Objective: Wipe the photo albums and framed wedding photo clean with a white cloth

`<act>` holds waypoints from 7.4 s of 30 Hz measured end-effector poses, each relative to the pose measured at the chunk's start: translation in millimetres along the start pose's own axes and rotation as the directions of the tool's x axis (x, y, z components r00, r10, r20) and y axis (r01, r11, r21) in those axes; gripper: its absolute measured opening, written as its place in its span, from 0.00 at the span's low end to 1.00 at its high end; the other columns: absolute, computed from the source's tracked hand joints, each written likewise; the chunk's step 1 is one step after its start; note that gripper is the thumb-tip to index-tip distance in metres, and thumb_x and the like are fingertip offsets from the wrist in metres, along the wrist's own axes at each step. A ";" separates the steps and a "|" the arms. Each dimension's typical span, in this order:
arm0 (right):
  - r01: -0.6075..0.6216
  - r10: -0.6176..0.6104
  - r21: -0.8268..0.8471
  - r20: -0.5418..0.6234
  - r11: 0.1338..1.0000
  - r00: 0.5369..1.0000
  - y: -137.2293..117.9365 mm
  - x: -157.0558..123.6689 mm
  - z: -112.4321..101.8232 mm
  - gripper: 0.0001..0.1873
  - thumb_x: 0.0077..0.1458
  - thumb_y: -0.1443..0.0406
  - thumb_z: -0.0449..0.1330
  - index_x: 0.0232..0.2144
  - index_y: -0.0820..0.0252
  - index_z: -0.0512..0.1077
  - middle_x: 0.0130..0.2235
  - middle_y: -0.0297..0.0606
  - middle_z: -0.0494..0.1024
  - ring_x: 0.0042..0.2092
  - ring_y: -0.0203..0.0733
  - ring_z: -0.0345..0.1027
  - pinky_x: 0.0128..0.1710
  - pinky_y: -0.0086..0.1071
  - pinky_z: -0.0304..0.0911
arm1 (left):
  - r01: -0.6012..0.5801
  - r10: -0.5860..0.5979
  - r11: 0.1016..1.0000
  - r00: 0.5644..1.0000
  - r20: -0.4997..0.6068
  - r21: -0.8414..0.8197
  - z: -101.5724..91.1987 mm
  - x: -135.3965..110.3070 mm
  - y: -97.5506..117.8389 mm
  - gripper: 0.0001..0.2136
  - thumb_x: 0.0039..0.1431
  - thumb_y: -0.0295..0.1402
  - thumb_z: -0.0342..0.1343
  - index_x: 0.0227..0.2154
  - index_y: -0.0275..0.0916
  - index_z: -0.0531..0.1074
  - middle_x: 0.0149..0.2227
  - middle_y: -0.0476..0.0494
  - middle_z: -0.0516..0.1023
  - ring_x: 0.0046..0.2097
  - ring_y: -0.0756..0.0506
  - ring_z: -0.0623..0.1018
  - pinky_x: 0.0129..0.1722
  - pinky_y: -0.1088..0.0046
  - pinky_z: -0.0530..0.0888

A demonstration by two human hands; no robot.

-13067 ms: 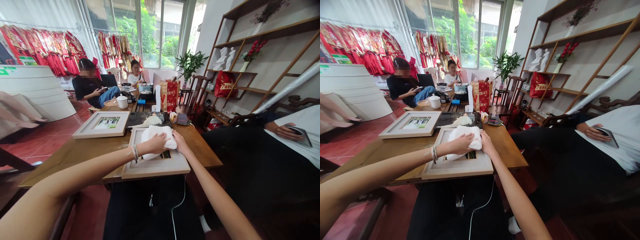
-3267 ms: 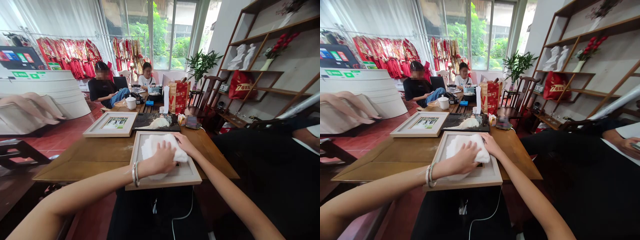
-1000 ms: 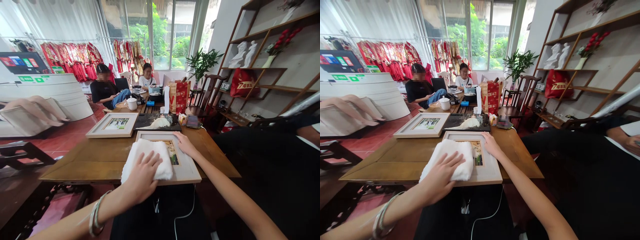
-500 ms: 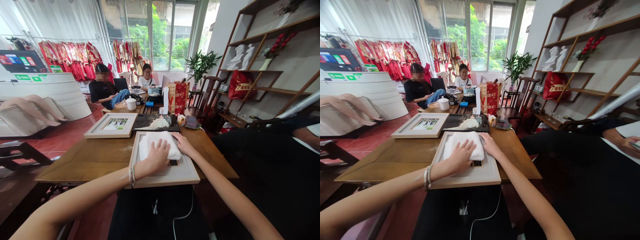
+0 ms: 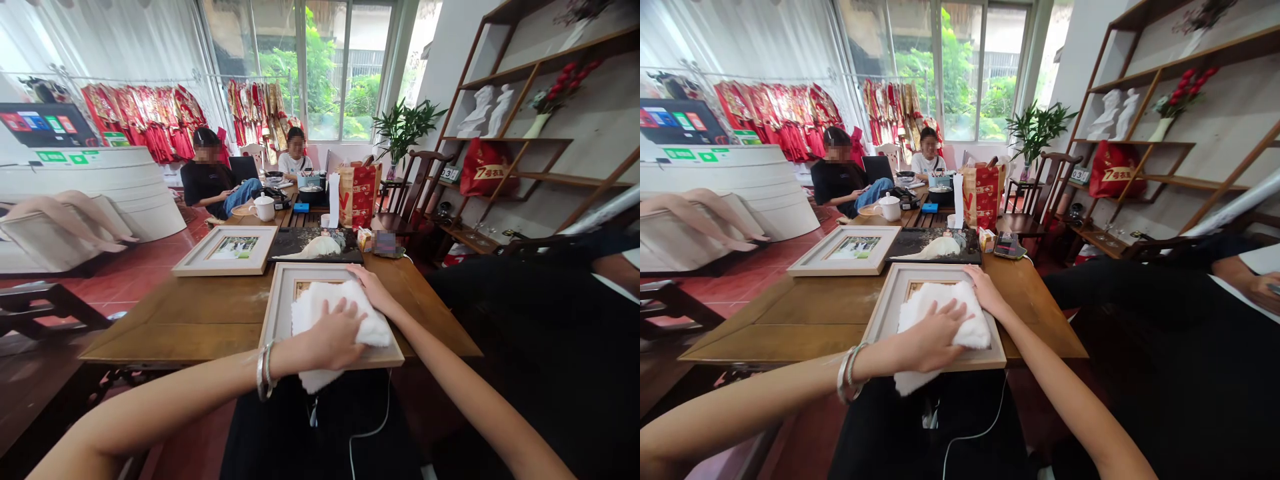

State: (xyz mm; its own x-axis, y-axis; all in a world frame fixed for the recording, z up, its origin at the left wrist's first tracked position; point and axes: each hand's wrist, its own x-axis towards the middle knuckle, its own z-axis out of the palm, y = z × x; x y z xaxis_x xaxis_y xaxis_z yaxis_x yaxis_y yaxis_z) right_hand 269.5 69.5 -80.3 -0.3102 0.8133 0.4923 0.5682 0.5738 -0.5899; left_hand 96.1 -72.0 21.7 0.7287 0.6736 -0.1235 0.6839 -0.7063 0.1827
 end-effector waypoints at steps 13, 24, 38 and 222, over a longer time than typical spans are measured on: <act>-0.037 0.037 0.010 -0.015 0.999 0.999 -0.5 0.3 2.6 0.30 0.45 0.79 0.48 0.50 0.58 0.72 0.54 0.42 0.72 0.58 0.44 0.62 0.61 0.44 0.53 | -0.186 0.190 0.980 0.980 -0.061 0.064 3.1 -21.9 27.0 0.26 0.58 0.36 0.49 0.60 0.41 0.57 0.62 0.38 0.60 0.63 0.31 0.59 0.58 0.46 0.60; -0.015 0.015 0.056 0.002 0.998 1.000 -5.4 1.3 -4.1 0.27 0.48 0.77 0.50 0.49 0.58 0.72 0.53 0.42 0.73 0.57 0.46 0.64 0.59 0.44 0.55 | 0.229 -0.178 0.889 0.971 -0.162 0.396 19.7 2.2 2.0 0.27 0.59 0.34 0.49 0.60 0.30 0.57 0.59 0.21 0.63 0.59 0.22 0.63 0.50 0.42 0.65; -0.057 0.057 -0.003 0.005 0.998 0.998 -15.3 0.3 -6.7 0.30 0.51 0.76 0.47 0.55 0.57 0.67 0.54 0.41 0.72 0.54 0.47 0.66 0.55 0.41 0.60 | 0.159 -0.119 0.920 0.984 -0.131 0.358 -0.1 43.1 -36.3 0.24 0.57 0.29 0.51 0.56 0.24 0.60 0.58 0.21 0.63 0.62 0.33 0.60 0.56 0.53 0.63; -0.133 0.132 -0.008 -0.076 0.991 0.988 -14.6 -2.2 -1.6 0.32 0.45 0.80 0.48 0.52 0.59 0.69 0.51 0.42 0.75 0.54 0.44 0.67 0.58 0.42 0.58 | 0.050 -0.049 0.998 0.998 -0.029 0.031 -7.1 -52.8 -37.5 0.33 0.50 0.26 0.51 0.62 0.43 0.55 0.66 0.43 0.53 0.66 0.41 0.52 0.63 0.55 0.53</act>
State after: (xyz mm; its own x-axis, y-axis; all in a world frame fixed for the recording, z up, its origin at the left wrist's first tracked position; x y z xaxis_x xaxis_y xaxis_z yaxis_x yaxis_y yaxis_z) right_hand 263.0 59.2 -71.8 -0.1739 0.8721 0.4573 0.6104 0.4599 -0.6449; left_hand 31.8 -79.5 28.4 0.6928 0.7136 -0.1039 0.7203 -0.6780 0.1464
